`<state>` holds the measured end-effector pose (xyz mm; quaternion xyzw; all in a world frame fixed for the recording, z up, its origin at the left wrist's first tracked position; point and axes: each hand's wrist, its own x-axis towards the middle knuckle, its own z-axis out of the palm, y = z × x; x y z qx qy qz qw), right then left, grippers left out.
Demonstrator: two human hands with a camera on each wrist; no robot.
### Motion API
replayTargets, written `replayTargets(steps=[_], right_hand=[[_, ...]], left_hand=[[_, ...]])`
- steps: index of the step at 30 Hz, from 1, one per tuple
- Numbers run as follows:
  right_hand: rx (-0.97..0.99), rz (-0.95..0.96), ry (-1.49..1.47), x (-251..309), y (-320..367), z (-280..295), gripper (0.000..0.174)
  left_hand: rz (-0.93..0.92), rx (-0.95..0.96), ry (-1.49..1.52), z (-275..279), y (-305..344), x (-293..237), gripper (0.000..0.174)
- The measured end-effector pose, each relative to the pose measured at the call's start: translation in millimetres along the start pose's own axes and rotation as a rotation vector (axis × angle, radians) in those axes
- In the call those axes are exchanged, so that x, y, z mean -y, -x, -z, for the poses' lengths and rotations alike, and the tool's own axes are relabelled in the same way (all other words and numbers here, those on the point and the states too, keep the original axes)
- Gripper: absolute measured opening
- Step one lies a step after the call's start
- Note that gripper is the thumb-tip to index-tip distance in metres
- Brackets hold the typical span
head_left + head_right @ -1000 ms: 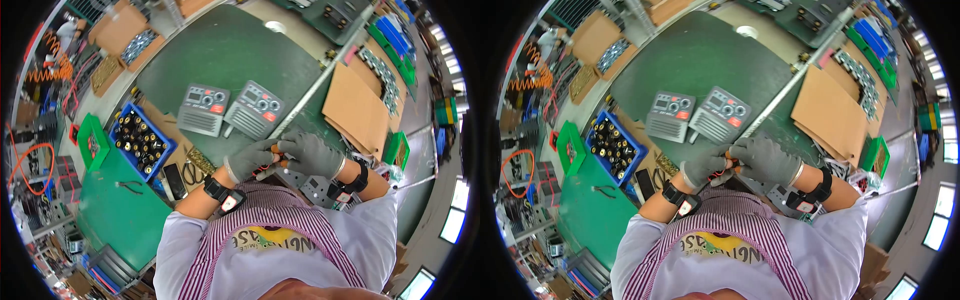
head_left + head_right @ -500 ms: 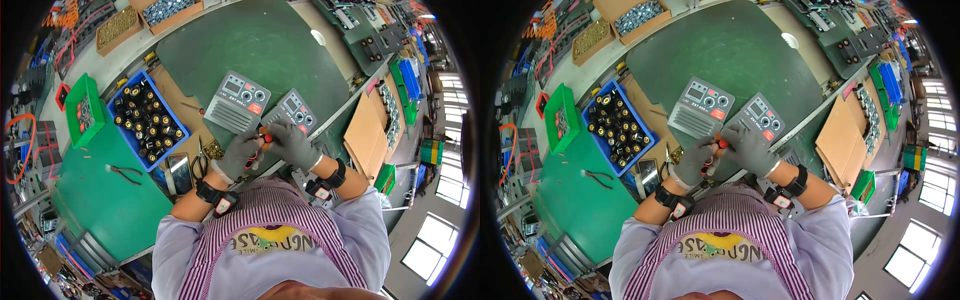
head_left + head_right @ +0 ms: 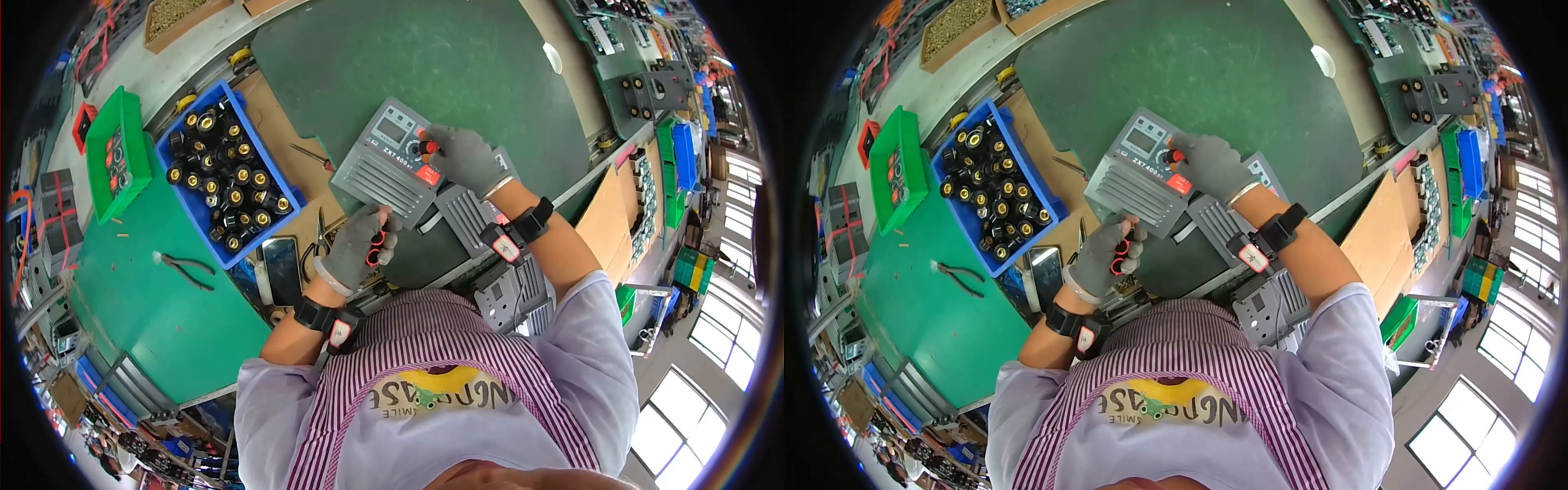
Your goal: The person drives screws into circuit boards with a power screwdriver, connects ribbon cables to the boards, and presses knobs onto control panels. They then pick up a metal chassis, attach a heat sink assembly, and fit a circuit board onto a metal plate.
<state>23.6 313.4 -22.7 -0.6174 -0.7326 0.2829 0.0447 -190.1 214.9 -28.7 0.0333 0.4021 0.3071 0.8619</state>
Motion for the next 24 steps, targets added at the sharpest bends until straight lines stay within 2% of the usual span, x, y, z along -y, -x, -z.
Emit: replayTargets(steps=[3, 12, 18, 21, 24], right_hand=[[0.077, -0.042, 0.179, 6.2, -4.0, 0.3, 0.031], [0.296, -0.059, 0.379, 27.4, -15.1, 9.2, 0.023], [0.257, 0.008, 0.437, 25.1, -20.1, 1.4, 0.019], [0.380, -0.051, 0.547, 35.1, -24.0, 5.1, 0.023], [0.377, -0.052, 0.534, 36.8, -24.1, 6.1, 0.024]], left_hand=[[0.005, 0.104, -0.067, 6.0, -2.9, -2.6, 0.028], [-0.023, 0.074, -0.129, 0.3, -3.4, -3.1, 0.036], [-0.042, 0.129, -0.243, -4.2, -6.4, 1.9, 0.030], [-0.037, 0.158, -0.202, -3.3, -9.4, 7.8, 0.024], [-0.014, 0.174, -0.179, -3.9, -7.8, 9.6, 0.025]])
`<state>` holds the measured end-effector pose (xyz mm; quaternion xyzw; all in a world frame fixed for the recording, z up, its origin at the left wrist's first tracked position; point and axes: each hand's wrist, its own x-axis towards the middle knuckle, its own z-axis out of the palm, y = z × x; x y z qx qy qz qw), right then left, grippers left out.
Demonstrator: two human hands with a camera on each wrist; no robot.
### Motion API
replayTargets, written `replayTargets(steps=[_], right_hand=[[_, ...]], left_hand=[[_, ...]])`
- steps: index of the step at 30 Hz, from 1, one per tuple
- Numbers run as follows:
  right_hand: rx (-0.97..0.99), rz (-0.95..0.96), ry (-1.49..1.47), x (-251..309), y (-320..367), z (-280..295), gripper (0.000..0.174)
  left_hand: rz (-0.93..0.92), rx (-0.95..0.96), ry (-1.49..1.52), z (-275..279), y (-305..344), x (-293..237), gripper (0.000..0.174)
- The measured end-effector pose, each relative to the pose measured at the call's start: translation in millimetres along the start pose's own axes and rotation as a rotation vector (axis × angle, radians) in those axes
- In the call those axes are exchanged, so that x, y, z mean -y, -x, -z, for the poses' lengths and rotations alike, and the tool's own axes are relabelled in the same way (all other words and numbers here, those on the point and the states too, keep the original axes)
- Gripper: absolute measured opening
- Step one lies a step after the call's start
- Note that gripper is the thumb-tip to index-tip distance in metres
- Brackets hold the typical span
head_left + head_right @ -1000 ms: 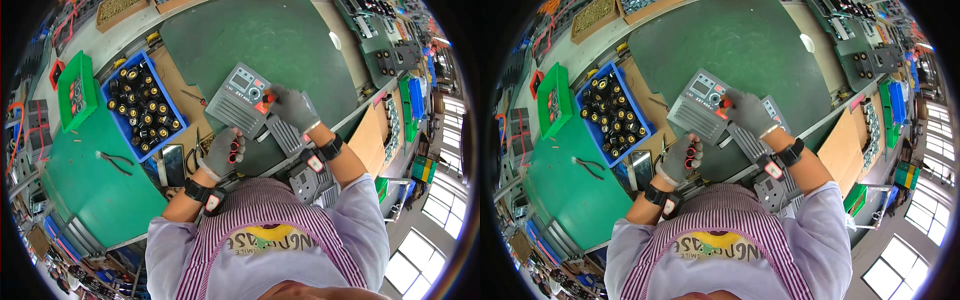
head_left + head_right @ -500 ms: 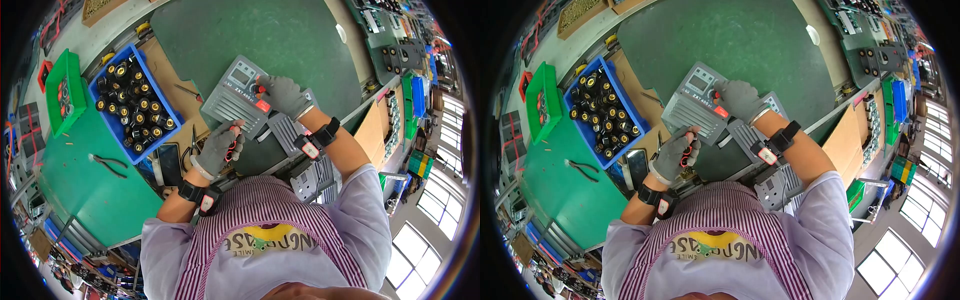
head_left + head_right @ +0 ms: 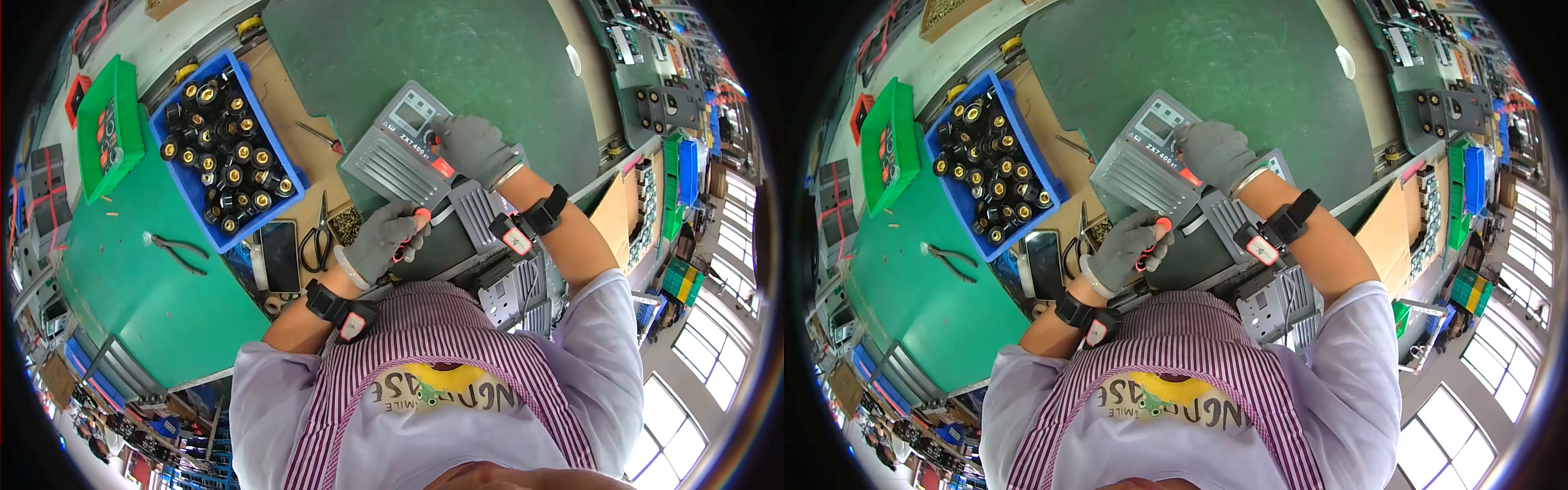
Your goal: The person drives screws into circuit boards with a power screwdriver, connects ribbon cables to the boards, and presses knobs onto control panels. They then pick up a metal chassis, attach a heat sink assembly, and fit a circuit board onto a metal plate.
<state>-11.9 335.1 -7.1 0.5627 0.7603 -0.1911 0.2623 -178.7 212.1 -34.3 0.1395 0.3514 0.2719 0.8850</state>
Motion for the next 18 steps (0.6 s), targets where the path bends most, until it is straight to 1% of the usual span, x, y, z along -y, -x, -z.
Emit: replayTargets(steps=[4, 7, 12, 15, 16, 18], right_hand=[[0.001, -0.021, -0.039, -0.1, 0.0, -0.5, 0.025], [-0.015, -0.022, -0.082, 0.6, -0.8, -3.7, 0.025], [-0.044, -0.034, -0.084, -2.1, -4.8, -10.4, 0.027], [-0.250, 0.109, -0.232, -11.9, 7.3, -13.5, 0.032], [-0.275, 0.161, -0.306, -13.2, 17.1, -10.2, 0.034], [-0.315, 0.270, -0.454, -9.5, 43.4, -2.6, 0.037]], left_hand=[[0.005, 0.035, 0.017, 1.4, 0.7, 0.3, 0.024], [-0.012, 0.021, -0.035, 2.2, 0.3, -1.0, 0.023], [-0.003, -0.065, -0.038, 2.7, -4.7, 1.0, 0.021], [-0.023, -0.112, -0.067, -0.2, -2.3, -5.2, 0.019], [-0.031, -0.125, -0.081, -1.1, -1.2, -6.9, 0.018], [-0.027, -0.078, -0.135, 6.0, -0.5, -7.2, 0.017]])
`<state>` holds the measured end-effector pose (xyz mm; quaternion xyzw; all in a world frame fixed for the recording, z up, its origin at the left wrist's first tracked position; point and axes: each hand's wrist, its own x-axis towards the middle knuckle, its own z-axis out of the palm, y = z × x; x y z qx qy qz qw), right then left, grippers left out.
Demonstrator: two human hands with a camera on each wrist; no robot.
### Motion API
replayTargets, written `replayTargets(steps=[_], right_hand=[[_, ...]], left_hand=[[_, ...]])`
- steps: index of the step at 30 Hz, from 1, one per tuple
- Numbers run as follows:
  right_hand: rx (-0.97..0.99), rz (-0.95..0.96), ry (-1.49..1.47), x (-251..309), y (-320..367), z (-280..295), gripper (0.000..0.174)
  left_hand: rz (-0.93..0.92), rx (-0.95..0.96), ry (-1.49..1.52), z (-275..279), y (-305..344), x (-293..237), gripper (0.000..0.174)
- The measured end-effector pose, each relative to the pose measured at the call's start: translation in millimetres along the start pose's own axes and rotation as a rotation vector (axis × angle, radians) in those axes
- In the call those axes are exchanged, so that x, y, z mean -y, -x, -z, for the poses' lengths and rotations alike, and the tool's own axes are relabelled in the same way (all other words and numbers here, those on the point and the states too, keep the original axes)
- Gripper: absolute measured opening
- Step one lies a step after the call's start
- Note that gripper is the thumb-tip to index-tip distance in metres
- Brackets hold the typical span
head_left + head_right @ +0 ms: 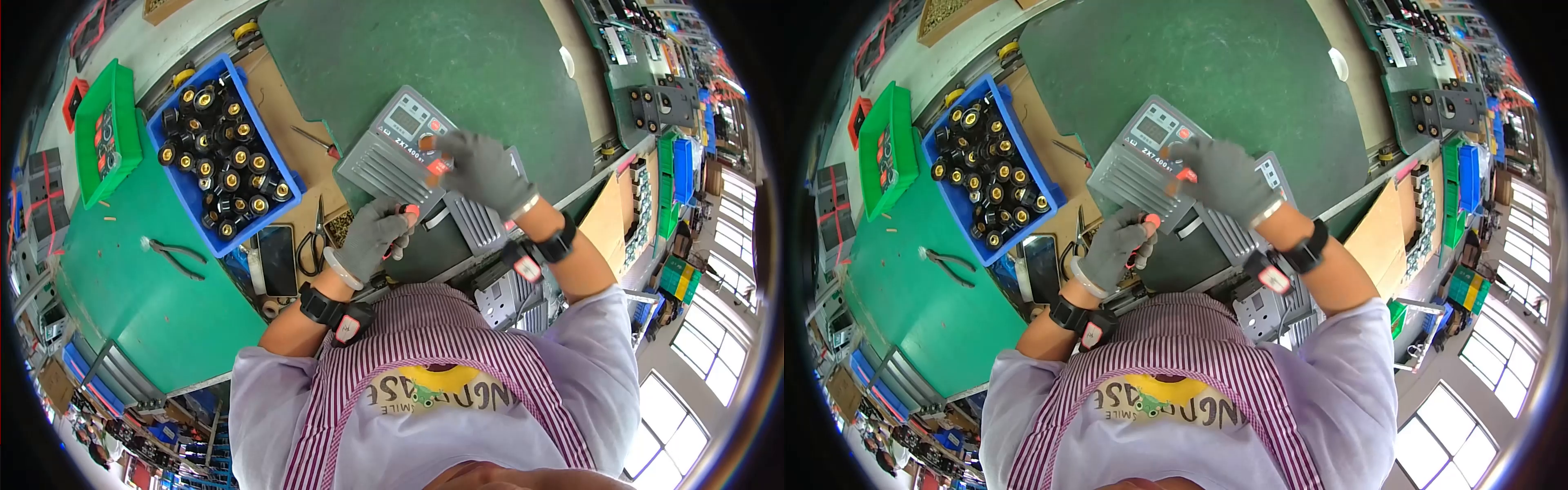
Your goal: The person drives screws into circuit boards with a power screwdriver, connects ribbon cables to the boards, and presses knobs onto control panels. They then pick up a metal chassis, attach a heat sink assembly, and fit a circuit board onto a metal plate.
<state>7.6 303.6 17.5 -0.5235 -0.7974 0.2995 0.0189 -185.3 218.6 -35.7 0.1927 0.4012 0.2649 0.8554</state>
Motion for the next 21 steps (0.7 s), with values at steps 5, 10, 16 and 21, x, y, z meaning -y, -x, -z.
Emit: replayTargets(steps=[5, 10, 16, 21], right_hand=[[0.212, 0.179, 0.027, 14.4, 41.1, -16.7, 0.035], [-0.081, -0.096, -0.150, -26.1, 34.9, -17.0, 0.034], [0.010, -0.298, 0.007, -52.6, 9.1, 0.8, 0.033], [-0.023, -0.224, 0.080, -57.4, 3.2, -10.1, 0.026]], left_hand=[[0.044, 0.137, -0.046, -12.7, -5.7, -3.1, 0.018], [0.041, -0.028, 0.274, -15.2, -5.9, 6.3, 0.023], [0.091, 0.061, 0.370, -14.8, -2.5, 9.9, 0.026], [0.114, 0.094, 0.236, -8.7, -1.4, 3.7, 0.026]])
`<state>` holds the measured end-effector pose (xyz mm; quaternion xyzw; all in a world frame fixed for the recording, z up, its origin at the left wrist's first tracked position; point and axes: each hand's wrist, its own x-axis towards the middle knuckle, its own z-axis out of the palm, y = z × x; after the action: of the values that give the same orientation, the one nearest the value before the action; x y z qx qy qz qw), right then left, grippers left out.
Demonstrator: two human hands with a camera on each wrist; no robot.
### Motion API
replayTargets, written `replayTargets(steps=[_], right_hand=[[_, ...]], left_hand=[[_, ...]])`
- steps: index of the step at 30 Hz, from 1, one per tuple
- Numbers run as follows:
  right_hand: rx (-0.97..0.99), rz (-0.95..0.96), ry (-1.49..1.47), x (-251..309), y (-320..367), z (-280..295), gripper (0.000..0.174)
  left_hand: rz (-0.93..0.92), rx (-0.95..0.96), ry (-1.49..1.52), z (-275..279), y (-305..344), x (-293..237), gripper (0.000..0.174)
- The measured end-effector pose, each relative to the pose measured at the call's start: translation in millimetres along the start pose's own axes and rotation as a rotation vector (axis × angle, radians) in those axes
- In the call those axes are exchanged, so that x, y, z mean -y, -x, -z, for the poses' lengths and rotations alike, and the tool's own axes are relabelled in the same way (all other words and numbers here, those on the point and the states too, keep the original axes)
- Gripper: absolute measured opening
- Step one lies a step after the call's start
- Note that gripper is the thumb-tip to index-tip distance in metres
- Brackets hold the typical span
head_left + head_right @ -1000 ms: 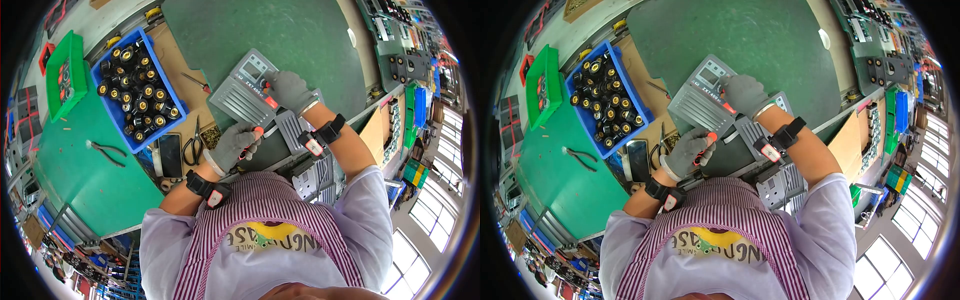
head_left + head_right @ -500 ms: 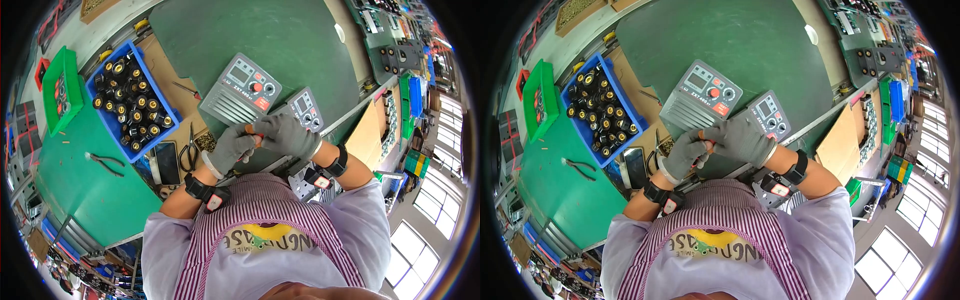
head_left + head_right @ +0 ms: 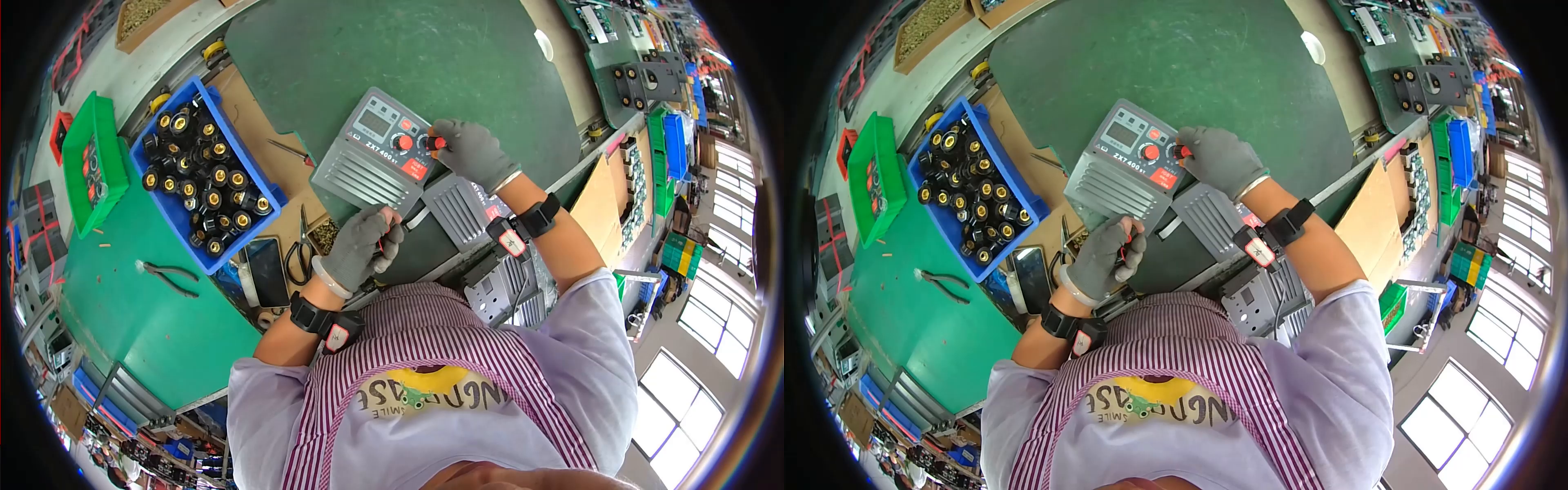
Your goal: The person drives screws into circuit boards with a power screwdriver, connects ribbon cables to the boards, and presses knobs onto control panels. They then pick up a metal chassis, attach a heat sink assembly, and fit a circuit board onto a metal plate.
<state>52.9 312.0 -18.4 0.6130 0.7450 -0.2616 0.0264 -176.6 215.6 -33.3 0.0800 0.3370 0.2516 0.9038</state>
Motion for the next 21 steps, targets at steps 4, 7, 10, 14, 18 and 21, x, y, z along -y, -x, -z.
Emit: replayTargets(steps=[4, 7, 10, 14, 18, 21], right_hand=[[0.051, 0.055, 0.106, 2.7, -5.6, -2.6, 0.023], [0.123, 0.007, 0.166, 11.7, -8.6, 4.9, 0.023], [0.156, -0.012, 0.200, 17.7, -10.9, 7.0, 0.023], [0.249, -0.113, 0.292, 30.5, -16.9, 9.8, 0.023], [0.253, -0.107, 0.268, 31.6, -15.9, 9.9, 0.022], [0.285, -0.117, 0.292, 34.8, -17.8, 9.8, 0.021]], left_hand=[[-0.044, -0.073, -0.113, -2.4, -1.1, -1.3, 0.029], [-0.072, -0.111, -0.119, -7.6, 0.7, -1.9, 0.028], [-0.065, -0.156, -0.122, -14.1, 2.4, -5.4, 0.025], [-0.077, -0.122, -0.174, -12.7, -0.1, -5.2, 0.021], [-0.052, -0.130, -0.230, -10.9, 2.8, -8.1, 0.020], [-0.086, -0.112, -0.251, -9.9, 4.1, -6.4, 0.021]])
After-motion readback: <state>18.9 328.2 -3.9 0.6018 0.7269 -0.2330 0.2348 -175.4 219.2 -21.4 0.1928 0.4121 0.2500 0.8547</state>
